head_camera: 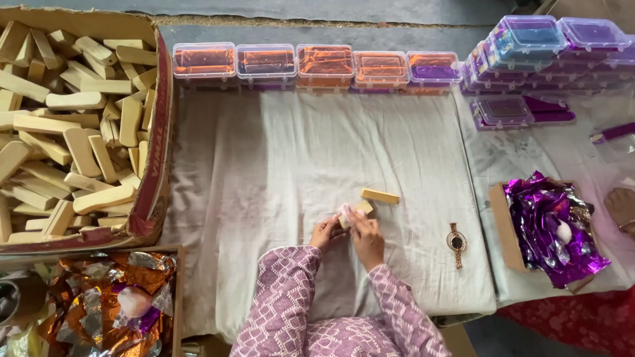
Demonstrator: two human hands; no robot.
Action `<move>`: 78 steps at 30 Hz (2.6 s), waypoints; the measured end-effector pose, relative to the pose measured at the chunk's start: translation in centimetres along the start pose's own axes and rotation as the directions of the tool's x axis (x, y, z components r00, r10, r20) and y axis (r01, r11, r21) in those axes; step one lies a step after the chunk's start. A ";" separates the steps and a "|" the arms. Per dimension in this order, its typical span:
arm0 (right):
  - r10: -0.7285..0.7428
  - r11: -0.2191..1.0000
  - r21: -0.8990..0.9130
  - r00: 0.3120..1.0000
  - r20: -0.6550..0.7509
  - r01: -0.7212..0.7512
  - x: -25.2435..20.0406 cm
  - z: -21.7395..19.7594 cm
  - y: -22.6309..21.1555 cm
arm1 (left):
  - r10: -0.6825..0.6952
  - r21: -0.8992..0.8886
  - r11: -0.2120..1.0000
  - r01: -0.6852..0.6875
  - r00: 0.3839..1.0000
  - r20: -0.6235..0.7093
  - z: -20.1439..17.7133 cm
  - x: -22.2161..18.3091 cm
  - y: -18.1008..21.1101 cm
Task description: The recorder cleans wooden blocks with a cloth and wraps them in purple foil for packaging.
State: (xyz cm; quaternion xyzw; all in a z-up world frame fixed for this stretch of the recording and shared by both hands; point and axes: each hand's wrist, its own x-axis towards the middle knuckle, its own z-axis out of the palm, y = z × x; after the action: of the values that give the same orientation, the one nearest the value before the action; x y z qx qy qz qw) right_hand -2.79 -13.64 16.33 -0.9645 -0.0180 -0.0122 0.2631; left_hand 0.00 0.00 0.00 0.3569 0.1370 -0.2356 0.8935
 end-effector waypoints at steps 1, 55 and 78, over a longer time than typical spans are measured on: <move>0.003 1.000 -0.001 1.000 0.001 -0.003 0.7 -0.1 0.8 | -0.004 0.000 1.000 0.004 1.000 0.001 0.4 -0.3 0.2; -0.246 0.967 -0.084 0.967 -0.066 0.240 -1.8 0.6 0.4 | 0.735 0.911 -0.238 -0.338 0.550 0.396 5.3 -5.4 2.8; -0.122 0.987 -0.116 0.985 -0.123 0.108 2.0 -3.4 -0.6 | 0.769 0.917 -0.163 -0.365 0.535 0.350 6.1 -5.7 3.3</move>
State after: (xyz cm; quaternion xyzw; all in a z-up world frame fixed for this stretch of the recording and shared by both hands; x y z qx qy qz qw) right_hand -0.91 -14.77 19.61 -0.9719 -0.0561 -0.0910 0.2098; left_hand -2.69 -0.33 8.62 0.8722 -0.0732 0.2323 0.4242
